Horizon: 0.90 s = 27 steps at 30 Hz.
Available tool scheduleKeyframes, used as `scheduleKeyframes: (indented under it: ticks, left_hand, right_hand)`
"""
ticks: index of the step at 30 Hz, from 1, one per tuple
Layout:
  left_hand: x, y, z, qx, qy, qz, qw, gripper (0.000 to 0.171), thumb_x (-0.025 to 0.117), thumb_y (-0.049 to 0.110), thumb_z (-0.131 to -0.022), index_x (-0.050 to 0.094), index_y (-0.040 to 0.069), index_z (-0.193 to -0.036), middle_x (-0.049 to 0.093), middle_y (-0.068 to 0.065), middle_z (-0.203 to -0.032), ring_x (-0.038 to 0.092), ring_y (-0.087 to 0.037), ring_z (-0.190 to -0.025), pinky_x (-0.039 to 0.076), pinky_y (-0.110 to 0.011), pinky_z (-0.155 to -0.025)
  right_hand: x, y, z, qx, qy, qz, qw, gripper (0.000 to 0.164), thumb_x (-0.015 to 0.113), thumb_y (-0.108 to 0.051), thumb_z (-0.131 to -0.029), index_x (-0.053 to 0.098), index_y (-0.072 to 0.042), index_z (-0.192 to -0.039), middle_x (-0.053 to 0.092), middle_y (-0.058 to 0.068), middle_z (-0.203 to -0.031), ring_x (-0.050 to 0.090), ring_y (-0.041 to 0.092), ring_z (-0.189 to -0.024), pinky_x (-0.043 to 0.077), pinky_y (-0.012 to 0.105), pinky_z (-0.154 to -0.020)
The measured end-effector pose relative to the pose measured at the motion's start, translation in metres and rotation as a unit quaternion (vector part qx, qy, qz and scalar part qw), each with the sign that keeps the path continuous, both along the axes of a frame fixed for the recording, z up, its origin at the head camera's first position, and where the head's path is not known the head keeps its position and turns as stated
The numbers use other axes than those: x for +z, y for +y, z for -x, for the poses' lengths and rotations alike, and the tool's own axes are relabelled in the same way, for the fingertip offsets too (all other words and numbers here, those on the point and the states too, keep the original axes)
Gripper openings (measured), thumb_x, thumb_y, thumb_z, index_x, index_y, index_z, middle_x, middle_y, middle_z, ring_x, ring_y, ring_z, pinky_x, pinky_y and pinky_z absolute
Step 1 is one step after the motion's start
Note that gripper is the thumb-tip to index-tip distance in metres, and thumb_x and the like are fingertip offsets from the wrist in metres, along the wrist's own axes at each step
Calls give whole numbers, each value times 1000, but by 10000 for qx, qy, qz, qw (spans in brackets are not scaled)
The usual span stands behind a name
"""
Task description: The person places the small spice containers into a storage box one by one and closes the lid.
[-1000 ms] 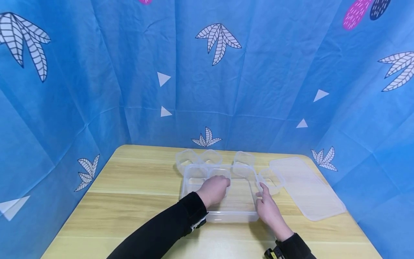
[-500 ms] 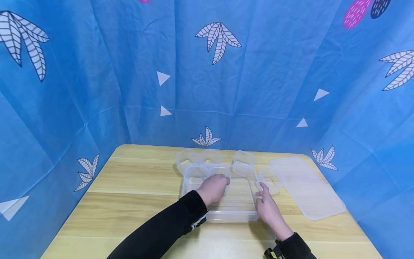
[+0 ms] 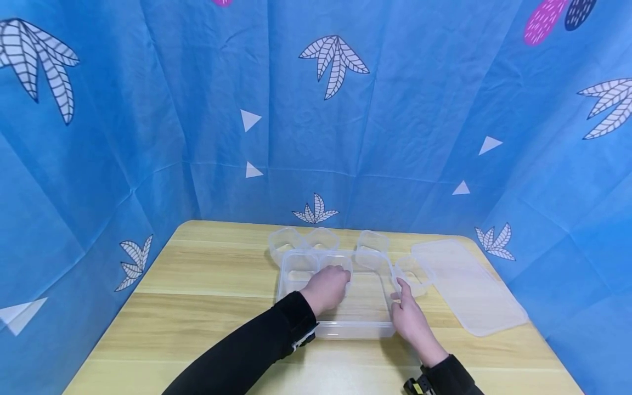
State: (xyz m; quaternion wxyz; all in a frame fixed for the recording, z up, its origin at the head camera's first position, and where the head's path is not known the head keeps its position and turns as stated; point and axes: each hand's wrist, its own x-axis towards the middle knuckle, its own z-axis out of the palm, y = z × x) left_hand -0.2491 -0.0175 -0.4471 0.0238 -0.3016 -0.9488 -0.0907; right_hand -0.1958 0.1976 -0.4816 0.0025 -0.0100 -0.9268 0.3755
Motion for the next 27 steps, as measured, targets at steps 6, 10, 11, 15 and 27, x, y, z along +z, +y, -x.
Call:
scheduleKeyframes:
  ticks: [6,10,11,15,27]
  left_hand:
    - [6,-3,1,85,-113,-165,9998,15,59,10,-96,71,9,-106,66,-5,-95,63,-20,-88,53,-31,-82]
    - [12,-6,1,85,-102,-237,9996,18,60,12,-96,71,8,-110,68,-6,-101,64,-22,-96,52,-32,-88]
    - [13,-7,1,74,-90,-250,9996,18,60,12,-96,71,8,-110,68,-6,-102,64,-22,-97,51,-32,-88]
    - [21,-11,-1,51,-196,-403,9990,20,58,10,-96,71,7,-111,68,-7,-103,64,-23,-99,51,-32,-90]
    - [41,-43,1,174,24,-924,9956,20,61,8,-94,70,3,-111,69,-11,-105,65,-28,-101,52,-39,-91]
  right_hand:
    - [1,0,-1,-13,-20,29,10000,60,36,-1,-97,16,6,-153,55,28,-132,58,37,-109,47,49,-86]
    - [1,0,-1,-22,-40,12,10000,61,36,-1,-97,15,6,-153,55,28,-132,59,34,-102,48,45,-80]
    - [2,0,-1,-21,-37,-2,10000,61,36,-2,-97,15,6,-153,55,28,-132,59,33,-102,48,45,-80]
    - [2,0,-1,-20,1,-28,10000,61,37,-2,-96,16,6,-153,55,27,-132,59,34,-102,47,48,-83]
    - [0,0,0,-11,-66,-22,10000,62,36,-2,-96,15,6,-153,55,27,-132,59,32,-99,48,44,-78]
